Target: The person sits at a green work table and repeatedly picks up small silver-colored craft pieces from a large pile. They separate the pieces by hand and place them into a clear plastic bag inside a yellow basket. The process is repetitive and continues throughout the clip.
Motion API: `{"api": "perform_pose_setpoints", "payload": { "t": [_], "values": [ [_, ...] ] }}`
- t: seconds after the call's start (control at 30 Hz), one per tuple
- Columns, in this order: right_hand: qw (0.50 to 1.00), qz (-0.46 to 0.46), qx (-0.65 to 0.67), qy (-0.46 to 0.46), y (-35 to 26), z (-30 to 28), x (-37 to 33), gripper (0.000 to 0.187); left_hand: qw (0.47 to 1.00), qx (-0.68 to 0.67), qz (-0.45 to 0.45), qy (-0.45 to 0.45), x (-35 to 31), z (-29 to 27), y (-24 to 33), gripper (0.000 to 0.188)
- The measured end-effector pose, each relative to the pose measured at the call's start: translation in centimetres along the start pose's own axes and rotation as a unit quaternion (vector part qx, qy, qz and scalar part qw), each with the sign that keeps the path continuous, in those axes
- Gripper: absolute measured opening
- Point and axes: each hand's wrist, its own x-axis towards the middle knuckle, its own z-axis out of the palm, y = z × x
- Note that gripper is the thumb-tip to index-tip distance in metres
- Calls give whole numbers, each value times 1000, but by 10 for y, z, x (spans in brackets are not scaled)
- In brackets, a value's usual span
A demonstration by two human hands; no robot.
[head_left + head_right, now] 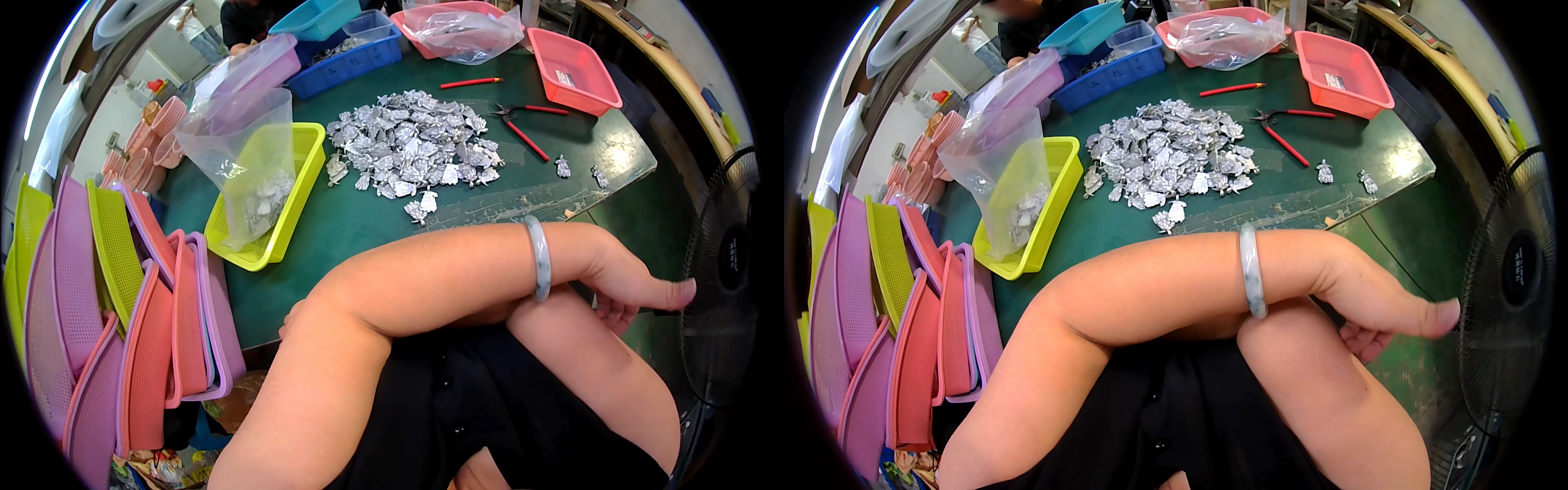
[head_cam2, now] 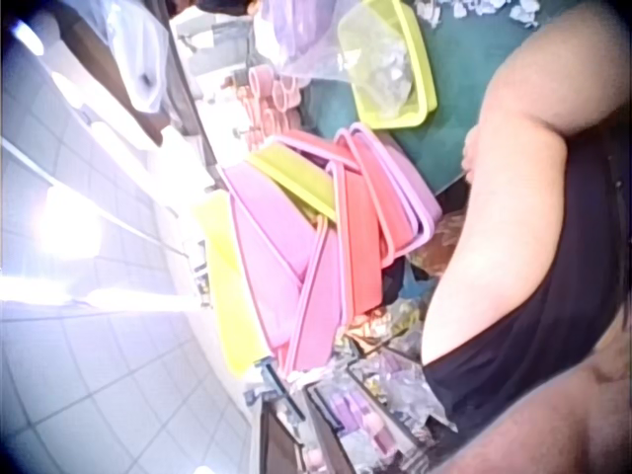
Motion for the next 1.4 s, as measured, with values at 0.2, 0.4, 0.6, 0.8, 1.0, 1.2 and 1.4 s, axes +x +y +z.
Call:
{"api": "perform_pose_setpoints", "payload": {
  "t": [0.2,0.4,0.6,0.8,1.0,1.2,1.4],
  "values": [
    [1000,-4,1,-2,0,2,1,19,995,-86,56,16,0,10,1,106],
    [1000,-4,1,0,0,3,1,20,993,-73,78,-50,1,-2,-8,107],
    [1000,-9,1,-4,0,7,2,20,985,-124,118,-24,2,10,-1,109],
    [1000,-9,7,-13,2,10,4,21,992,-108,64,21,-7,3,-9,107],
    [998,-16,68,-6,0,14,4,21,927,-18,93,364,-93,-17,-39,56],
    [904,-68,-299,-300,-15,-76,-36,12,517,239,-90,817,-220,8,-159,21],
    [925,101,-350,-112,15,-177,35,17,487,308,-179,798,-233,36,-205,28]
  ]
}}
